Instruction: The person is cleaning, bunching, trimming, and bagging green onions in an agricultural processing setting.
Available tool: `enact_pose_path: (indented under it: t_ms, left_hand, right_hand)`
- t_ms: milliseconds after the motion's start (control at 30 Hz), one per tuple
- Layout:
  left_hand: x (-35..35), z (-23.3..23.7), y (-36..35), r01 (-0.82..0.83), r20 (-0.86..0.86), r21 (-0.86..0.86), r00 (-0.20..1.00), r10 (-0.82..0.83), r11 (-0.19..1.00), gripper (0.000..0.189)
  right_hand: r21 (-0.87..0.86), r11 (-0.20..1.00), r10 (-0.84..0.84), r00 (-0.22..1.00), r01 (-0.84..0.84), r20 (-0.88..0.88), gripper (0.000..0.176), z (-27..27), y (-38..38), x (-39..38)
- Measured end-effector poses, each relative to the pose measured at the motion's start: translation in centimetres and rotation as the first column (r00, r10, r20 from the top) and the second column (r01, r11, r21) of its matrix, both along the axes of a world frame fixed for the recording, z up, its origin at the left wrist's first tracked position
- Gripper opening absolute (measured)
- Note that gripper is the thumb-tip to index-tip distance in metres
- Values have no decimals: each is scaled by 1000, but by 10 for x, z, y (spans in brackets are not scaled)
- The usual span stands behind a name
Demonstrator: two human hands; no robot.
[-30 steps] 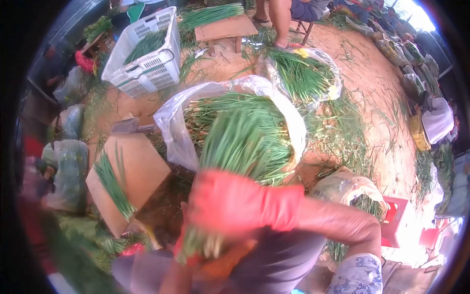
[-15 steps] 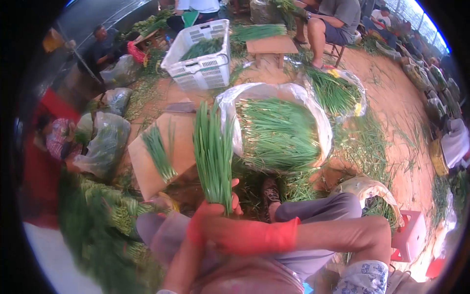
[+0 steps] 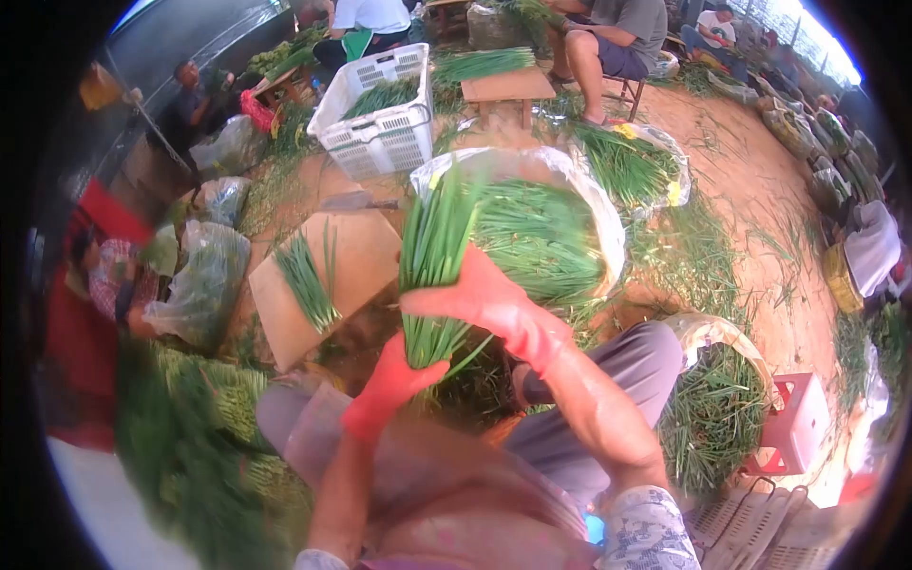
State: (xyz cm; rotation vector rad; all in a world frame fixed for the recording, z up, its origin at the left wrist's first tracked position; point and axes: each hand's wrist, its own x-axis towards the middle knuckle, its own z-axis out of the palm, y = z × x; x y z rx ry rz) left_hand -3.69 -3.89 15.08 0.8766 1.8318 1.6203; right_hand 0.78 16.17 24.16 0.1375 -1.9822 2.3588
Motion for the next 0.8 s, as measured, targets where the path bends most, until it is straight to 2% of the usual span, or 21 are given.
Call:
enact_pose_path:
  t_ms: [67,167,200,233,267,367,433,467,500,567,633,700,733,767,800]
  left_hand:
    - [8,-11,-2,-85,-43,-20,995,84,996,53]
    - [7,-39,-13,-205,-151,-31,968,198,978,51]
    - [4,-48,-14,-229,-168,-14,960,224,973,50]
    - [3,-53,-15,-248,-179,0,953,244,969,50]
    - [1,-57,-18,-249,-154,-72,959,236,966,52]
    - [-14,-59,-26,-281,-156,50,946,286,958,57]
    - [-26,-44,-49,-311,-172,-53,939,298,949,76]
    - [-30,-44,-67,-385,-257,-57,897,359,921,81]
    - [-34,-44,-86,-454,-343,-59,845,409,889,86]
    - [-39,-42,-122,-555,-348,-56,790,504,830,89]
    - [-32,-40,-134,-674,-306,-33,710,634,738,85]
    - [-30,-35,-128,-809,-245,21,566,787,588,76]
    - [-31,-37,-126,-796,-164,-20,600,783,605,71]
    - [-30,-38,-121,-780,-80,-57,626,775,624,66]
    - [-29,-37,-117,-757,10,-87,650,760,648,62]
  right_hand:
    - [96,987,-134,988,127,74,59,16,-21,3]
    - [107,969,-235,964,222,124,37,4,-46,-12]
    - [130,968,-230,967,215,113,21,0,-54,-15]
    - [138,976,-183,979,169,92,19,-2,-60,-19]
    - [143,981,-138,988,127,73,16,-4,-65,-25]
    - [174,978,-111,994,112,-12,16,-6,-90,-46]
    - [234,967,-90,995,100,-52,22,-9,-101,-62]
    - [187,977,-97,995,103,-39,23,-8,-107,-69]
    - [245,964,-101,995,102,-15,20,-12,-109,-75]
    - [356,929,-118,993,101,26,16,-26,-108,-88]
    - [280,952,-132,991,125,5,15,-71,-113,-94]
    - [353,932,-84,996,88,-26,21,-165,-109,-106]
    - [388,919,-60,997,72,-42,26,-211,-107,-112]
    - [746,632,22,958,209,-287,30,-293,-109,-121]
    - [691,696,-53,974,193,-218,27,-319,-108,-120]
